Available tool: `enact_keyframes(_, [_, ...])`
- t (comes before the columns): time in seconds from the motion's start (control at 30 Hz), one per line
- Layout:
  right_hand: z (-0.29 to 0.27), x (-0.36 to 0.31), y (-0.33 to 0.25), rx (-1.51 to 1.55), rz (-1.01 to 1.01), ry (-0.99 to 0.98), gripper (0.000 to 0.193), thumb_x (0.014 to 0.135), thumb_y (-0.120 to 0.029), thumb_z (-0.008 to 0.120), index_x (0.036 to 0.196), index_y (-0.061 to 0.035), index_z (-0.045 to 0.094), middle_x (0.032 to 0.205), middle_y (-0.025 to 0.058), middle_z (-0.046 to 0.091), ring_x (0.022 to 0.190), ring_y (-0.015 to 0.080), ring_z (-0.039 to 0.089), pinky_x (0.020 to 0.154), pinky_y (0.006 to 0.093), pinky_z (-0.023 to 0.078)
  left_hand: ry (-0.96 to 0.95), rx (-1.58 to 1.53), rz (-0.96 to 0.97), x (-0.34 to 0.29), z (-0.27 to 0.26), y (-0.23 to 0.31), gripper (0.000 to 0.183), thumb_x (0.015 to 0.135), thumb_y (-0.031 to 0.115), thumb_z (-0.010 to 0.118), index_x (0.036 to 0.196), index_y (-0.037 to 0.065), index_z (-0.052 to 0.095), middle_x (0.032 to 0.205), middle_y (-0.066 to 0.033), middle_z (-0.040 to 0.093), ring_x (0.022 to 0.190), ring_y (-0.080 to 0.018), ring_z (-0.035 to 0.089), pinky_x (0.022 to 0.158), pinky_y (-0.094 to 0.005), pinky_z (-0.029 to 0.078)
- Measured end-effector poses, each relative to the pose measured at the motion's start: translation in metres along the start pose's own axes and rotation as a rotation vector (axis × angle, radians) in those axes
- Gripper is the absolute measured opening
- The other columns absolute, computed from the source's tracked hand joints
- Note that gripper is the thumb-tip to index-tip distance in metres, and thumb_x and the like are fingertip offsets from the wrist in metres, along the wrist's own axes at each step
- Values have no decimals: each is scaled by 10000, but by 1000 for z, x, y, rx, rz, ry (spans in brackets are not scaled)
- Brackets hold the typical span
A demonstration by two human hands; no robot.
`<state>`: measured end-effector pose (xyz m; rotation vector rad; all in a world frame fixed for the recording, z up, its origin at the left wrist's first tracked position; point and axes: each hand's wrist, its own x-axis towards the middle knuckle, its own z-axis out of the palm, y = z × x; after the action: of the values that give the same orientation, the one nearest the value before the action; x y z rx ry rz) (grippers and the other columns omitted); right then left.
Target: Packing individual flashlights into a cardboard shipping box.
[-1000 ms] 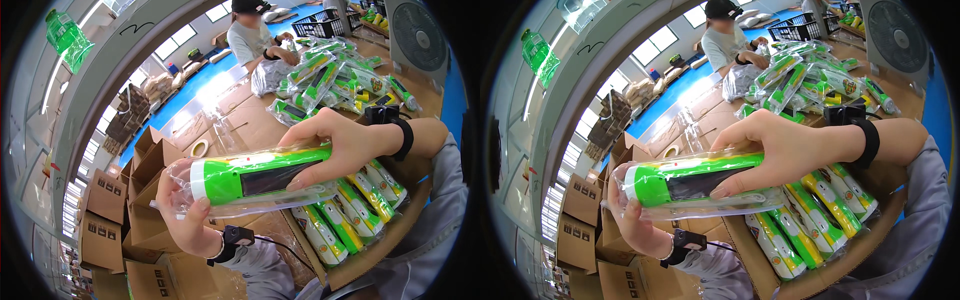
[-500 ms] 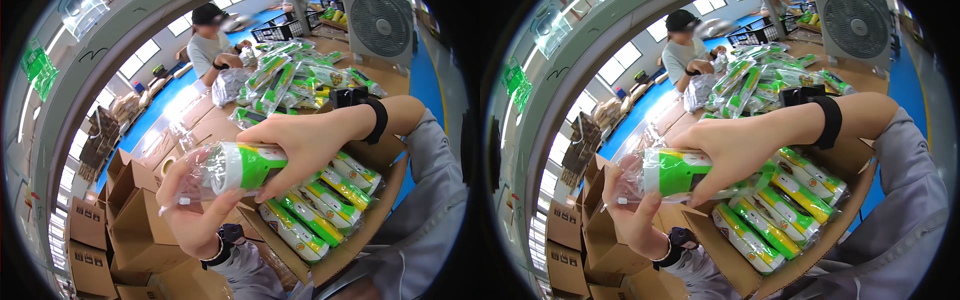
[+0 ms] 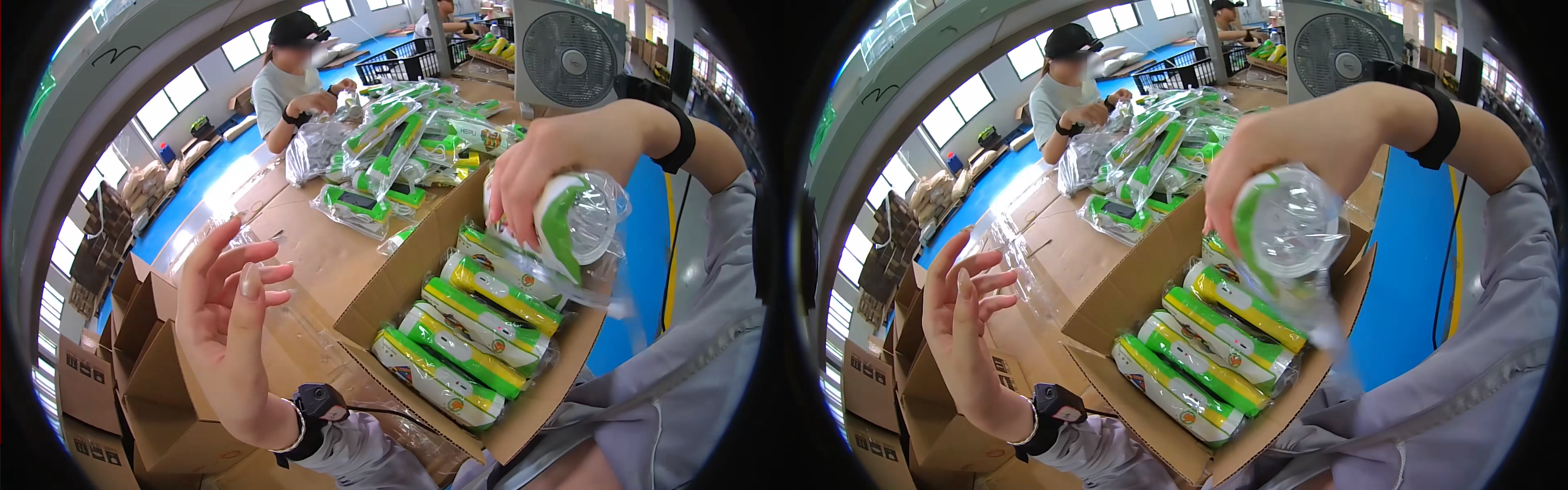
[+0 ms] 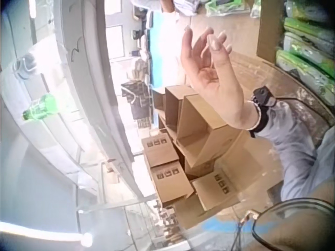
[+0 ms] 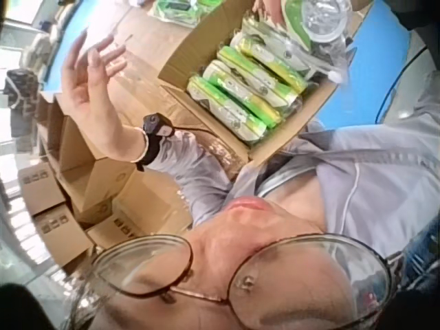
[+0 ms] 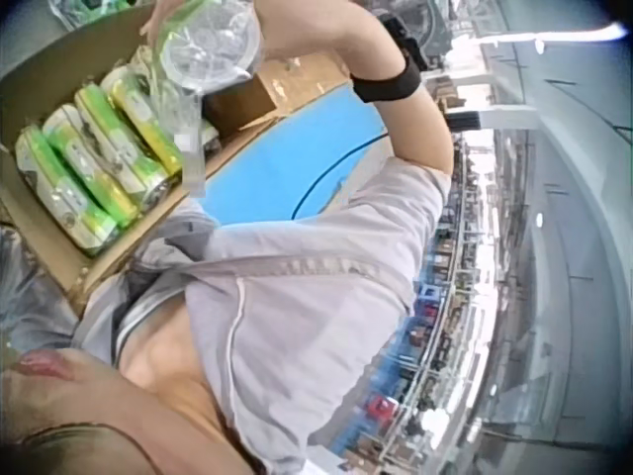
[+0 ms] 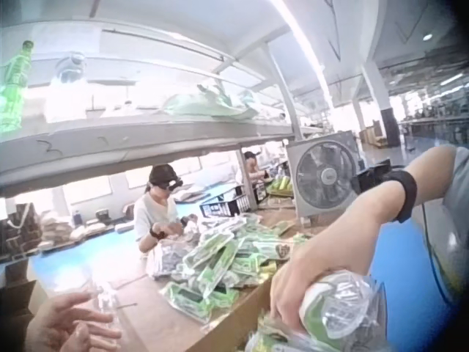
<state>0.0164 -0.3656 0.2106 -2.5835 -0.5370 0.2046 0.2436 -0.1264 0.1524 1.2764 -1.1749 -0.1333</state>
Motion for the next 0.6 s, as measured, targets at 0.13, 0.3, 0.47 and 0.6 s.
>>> enact_keyframes(0.13, [16,-12,1,-153,62,-155,263,708,-110,742,960,-124,667,1038,42,600,1035,261,543,948,423,387,-29,-35,-16,-3,-3,-3,366,889,136,603,1218,-12,534,995,-136,641,847,-165,637,716,-251,498])
enact_keyframes(0.3, [28,-21,0,-371,112,-139,206,751,-121,678,942,-198,670,1102,31,552,1046,247,535,893,410,412,-72,-57,-32,-3,2,-1,329,867,131,640,1151,-19,571,945,-112,644,864,-155,624,752,-270,493])
enact_keyframes(0.47, [33,-33,10,-689,-42,-130,299,645,-76,684,928,-163,643,1085,39,535,1081,242,509,919,392,427,-94,-47,-63,0,6,-3,306,872,113,624,1143,-19,572,941,-108,642,874,-151,618,784,-272,488])
enact_keyframes(0.6, [43,-46,29,-798,-141,-146,218,710,-110,634,924,-154,643,1110,49,534,1077,233,505,895,362,451,-102,-32,-72,2,15,-4,293,875,110,620,1135,-20,576,936,-101,640,867,-141,613,778,-263,473])
